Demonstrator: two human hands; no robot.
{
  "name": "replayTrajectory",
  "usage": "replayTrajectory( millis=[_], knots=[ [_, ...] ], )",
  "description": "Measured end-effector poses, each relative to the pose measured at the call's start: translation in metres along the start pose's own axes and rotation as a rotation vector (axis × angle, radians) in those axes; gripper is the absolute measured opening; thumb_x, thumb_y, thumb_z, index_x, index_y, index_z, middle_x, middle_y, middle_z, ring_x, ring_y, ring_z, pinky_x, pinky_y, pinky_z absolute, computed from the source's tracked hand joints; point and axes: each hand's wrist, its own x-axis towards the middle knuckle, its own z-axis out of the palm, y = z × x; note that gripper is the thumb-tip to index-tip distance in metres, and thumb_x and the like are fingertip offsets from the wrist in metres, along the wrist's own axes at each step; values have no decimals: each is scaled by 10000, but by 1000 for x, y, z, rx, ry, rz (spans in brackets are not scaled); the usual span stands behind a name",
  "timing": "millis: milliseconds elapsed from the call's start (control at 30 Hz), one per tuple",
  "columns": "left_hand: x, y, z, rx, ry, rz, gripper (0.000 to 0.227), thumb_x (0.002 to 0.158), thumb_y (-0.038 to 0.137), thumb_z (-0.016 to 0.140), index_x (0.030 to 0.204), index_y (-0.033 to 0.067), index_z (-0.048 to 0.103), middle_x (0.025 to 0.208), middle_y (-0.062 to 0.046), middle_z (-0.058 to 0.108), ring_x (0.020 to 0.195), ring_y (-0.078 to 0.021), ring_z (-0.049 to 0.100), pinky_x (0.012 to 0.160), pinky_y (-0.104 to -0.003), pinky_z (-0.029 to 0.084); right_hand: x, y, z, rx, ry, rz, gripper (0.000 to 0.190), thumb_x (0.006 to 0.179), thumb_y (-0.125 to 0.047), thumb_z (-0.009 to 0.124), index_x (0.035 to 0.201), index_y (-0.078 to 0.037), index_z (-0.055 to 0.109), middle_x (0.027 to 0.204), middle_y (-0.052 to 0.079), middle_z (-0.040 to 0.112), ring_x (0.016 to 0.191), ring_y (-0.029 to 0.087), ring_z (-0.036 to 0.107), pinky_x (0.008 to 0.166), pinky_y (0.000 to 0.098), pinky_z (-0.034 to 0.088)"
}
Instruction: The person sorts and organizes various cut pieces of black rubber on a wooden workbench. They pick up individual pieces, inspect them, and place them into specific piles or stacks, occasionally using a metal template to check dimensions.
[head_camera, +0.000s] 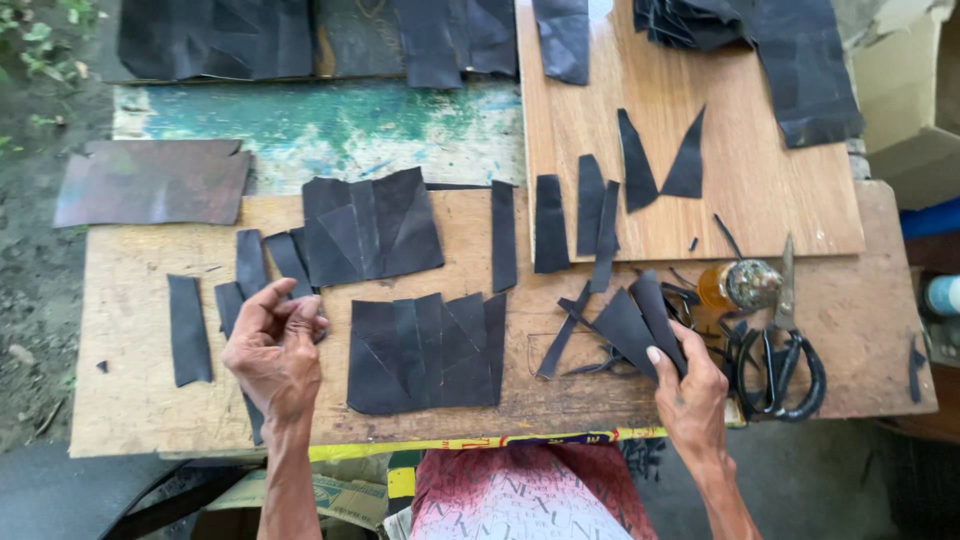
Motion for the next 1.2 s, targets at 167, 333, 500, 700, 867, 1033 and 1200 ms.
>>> replayTrajectory(
  millis=[167, 333, 500, 700, 867, 1033, 1200],
  knots=[
    [-11, 0, -1, -130, 20, 31, 154, 1037, 60, 653, 1166, -11, 697, 833, -69, 706, 666, -91, 638, 554, -222, 525, -2, -25, -9, -441, 254, -389, 387, 861, -125, 723, 1205, 34, 643, 1055, 219, 682, 939, 397, 648, 839, 445, 505],
    [-29, -18, 12, -158, 47, 12, 163, 1038, 140, 627, 1058, 16, 730, 728, -33, 679, 526, -49, 549, 426, -210, 425, -8, -16, 2, 8, 94, -94, 173, 968, -188, 695, 980, -16, 699, 839, 103, 668, 769, 244, 606, 697, 383, 483],
    [-53, -29, 41, -104, -5, -38, 189, 1051, 162, 664, 921, 44, 737, 619, 15, 603, 505, -38, 543, 409, -222, 392, -4, -16, 52, 86, -75, -5, 391, 1034, -233, 630, 713, -23, 552, 603, 52, 500, 520, 171, 452, 496, 347, 383],
    [-68, -24, 69, -152, -143, -95, 170, 1012, 152, 686, 963, -4, 732, 612, -5, 577, 529, -64, 515, 465, -245, 395, 22, -89, 80, 208, -146, -390, 180, 899, -126, 756, 816, -13, 643, 714, 62, 572, 625, 162, 543, 550, 325, 447],
    [-63, -17, 71, -82, -144, 24, 133, 987, 132, 684, 987, 5, 722, 617, -27, 619, 520, -68, 584, 474, -250, 452, 28, -112, 75, 304, -166, -437, 171, 809, -53, 820, 883, 7, 679, 816, 77, 657, 737, 167, 643, 659, 298, 540],
    [-64, -17, 70, -68, -172, 20, 132, 990, 127, 682, 998, 1, 722, 626, -29, 621, 528, -70, 588, 482, -252, 458, 35, -96, 82, 269, -143, -404, 127, 839, -25, 805, 925, 9, 717, 863, 91, 704, 746, 159, 659, 637, 300, 524],
    [-62, -18, 74, -23, -172, 27, 137, 984, 130, 690, 1004, -2, 722, 630, -35, 628, 527, -67, 600, 476, -249, 464, 30, -80, 77, 362, -144, -251, 86, 919, -64, 745, 947, 6, 702, 778, 49, 700, 674, 107, 642, 585, 269, 513]
  ],
)
